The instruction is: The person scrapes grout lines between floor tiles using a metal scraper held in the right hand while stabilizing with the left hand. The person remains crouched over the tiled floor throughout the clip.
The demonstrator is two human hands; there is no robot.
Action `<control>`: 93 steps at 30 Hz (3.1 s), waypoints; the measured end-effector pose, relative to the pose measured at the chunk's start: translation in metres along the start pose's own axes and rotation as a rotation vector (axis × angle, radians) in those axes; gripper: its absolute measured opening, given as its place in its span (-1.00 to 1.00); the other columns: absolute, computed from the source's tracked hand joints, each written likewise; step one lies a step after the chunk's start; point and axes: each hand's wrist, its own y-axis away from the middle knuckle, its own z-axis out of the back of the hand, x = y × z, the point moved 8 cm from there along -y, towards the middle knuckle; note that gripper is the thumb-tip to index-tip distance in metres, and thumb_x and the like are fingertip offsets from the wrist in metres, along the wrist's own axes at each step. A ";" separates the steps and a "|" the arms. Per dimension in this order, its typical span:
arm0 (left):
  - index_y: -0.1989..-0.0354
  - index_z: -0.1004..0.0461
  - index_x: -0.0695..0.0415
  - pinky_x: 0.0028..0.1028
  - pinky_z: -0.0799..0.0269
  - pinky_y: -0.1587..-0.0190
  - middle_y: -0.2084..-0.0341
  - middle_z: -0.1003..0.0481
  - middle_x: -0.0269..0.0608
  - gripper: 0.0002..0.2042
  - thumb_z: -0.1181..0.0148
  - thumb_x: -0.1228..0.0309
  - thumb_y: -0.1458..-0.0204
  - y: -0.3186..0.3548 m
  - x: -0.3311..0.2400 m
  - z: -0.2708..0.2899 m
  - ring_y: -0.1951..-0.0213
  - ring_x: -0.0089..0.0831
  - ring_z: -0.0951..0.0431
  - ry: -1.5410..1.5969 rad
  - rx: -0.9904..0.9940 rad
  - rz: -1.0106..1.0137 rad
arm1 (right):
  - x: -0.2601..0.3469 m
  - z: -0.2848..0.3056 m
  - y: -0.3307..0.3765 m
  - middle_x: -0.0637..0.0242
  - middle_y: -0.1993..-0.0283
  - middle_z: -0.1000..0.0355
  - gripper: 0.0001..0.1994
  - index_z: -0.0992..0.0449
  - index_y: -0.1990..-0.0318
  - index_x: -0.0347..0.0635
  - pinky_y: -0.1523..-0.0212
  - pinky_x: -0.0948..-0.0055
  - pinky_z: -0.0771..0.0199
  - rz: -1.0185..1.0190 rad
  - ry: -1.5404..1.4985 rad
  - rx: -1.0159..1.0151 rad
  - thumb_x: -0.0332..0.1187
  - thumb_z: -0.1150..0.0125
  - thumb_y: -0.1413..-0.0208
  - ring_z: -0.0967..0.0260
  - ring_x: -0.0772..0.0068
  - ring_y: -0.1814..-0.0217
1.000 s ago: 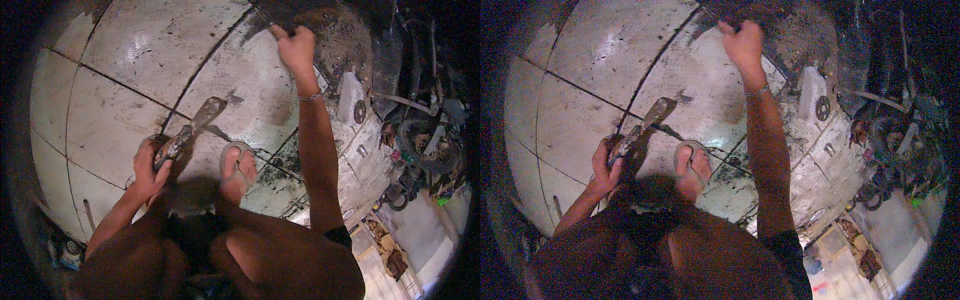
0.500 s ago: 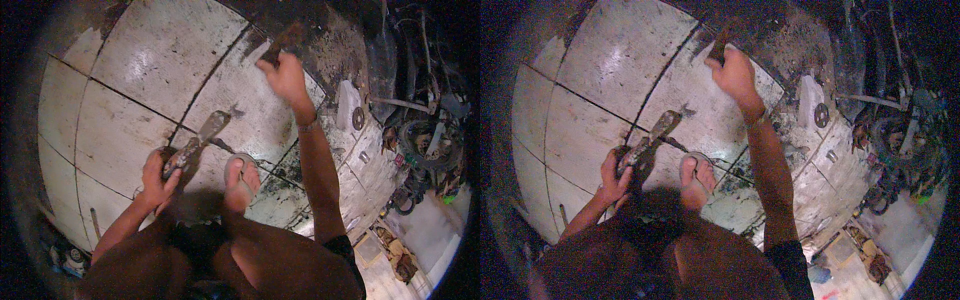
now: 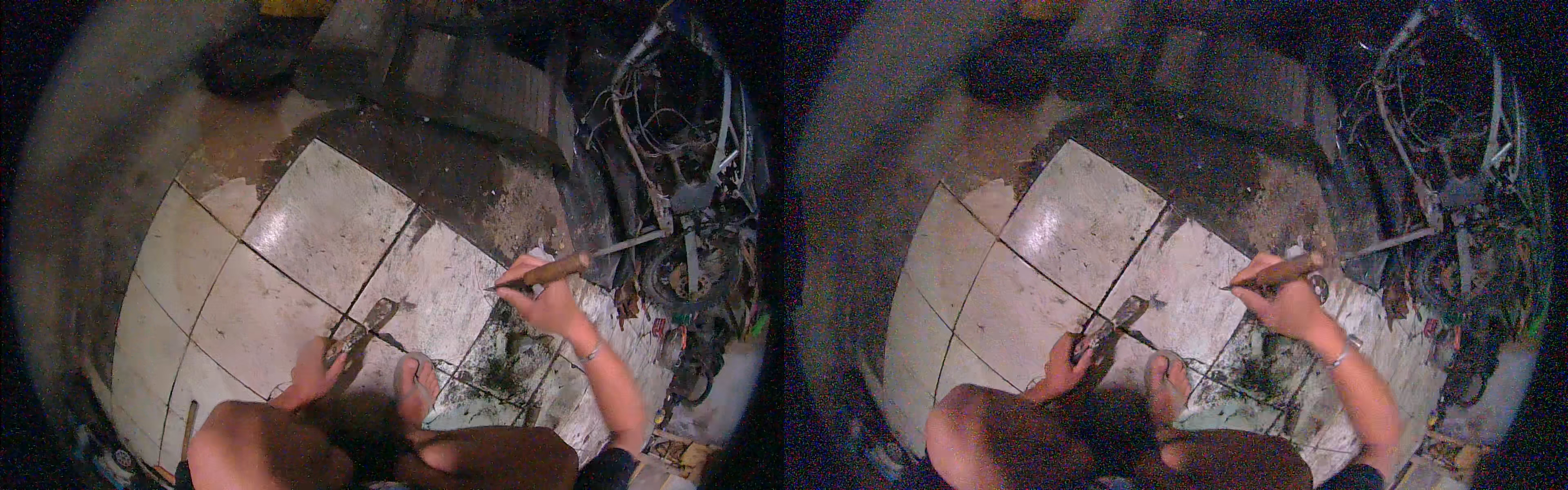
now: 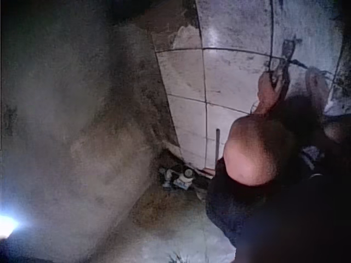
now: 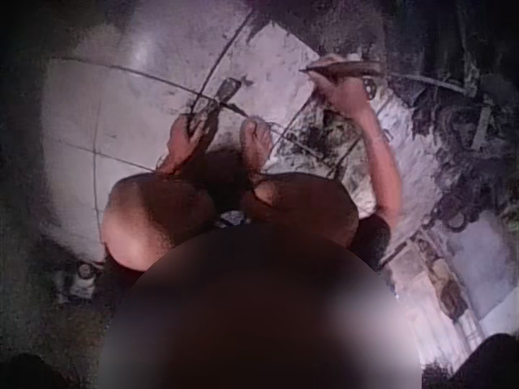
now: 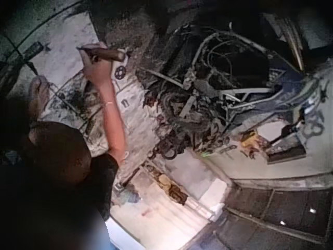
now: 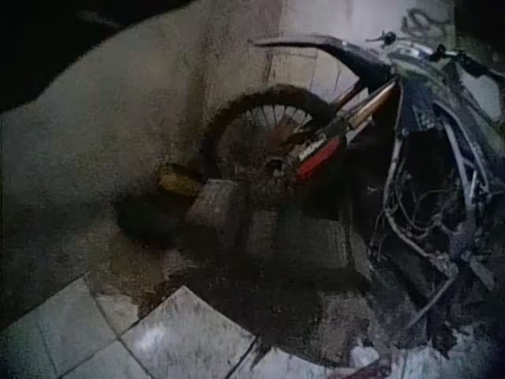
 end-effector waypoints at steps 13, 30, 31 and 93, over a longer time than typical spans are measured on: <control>-0.04 -0.38 0.19 -0.16 -0.49 0.26 0.28 -0.52 0.01 -0.48 -0.38 0.17 0.02 0.055 0.013 0.039 0.30 -0.03 -0.57 0.229 0.164 0.361 | -0.129 -0.097 -0.076 0.26 0.21 -0.54 -0.81 -0.53 0.15 -0.20 0.13 0.33 -0.50 -0.322 -0.261 -0.011 -0.37 -0.34 -0.13 -0.51 0.32 0.15; 0.06 -0.44 0.06 0.05 -0.40 0.18 0.17 -0.41 -0.01 -0.53 -0.43 0.16 0.12 0.028 -0.009 -0.007 0.06 0.15 -0.40 -0.274 0.044 -0.238 | -0.128 -0.141 -0.071 0.08 0.06 -0.58 -0.79 -0.67 0.18 -0.15 -0.04 0.13 -0.49 -0.077 0.047 -0.152 -0.24 -0.26 -0.19 -0.51 -0.04 0.01; 0.08 -0.45 0.05 0.05 -0.40 0.19 0.17 -0.42 -0.02 -0.55 -0.43 0.16 0.12 0.030 -0.009 -0.007 0.08 0.15 -0.41 -0.259 0.032 -0.249 | -0.125 -0.133 -0.064 0.07 0.05 -0.59 -0.77 -0.67 0.18 -0.11 -0.03 0.08 -0.50 -0.069 0.084 -0.141 -0.18 -0.25 -0.21 -0.53 -0.07 0.03; 0.11 -0.47 0.23 -0.03 -0.47 0.21 0.24 -0.51 0.11 -0.51 -0.41 0.16 0.13 0.016 0.021 0.010 0.24 0.15 -0.56 -0.142 0.114 -0.388 | -0.165 -0.183 -0.121 -0.17 0.44 -0.50 -0.68 -0.56 0.48 -0.45 0.39 0.06 -0.41 -0.203 0.095 -0.487 -0.30 -0.46 -0.03 -0.48 -0.23 0.41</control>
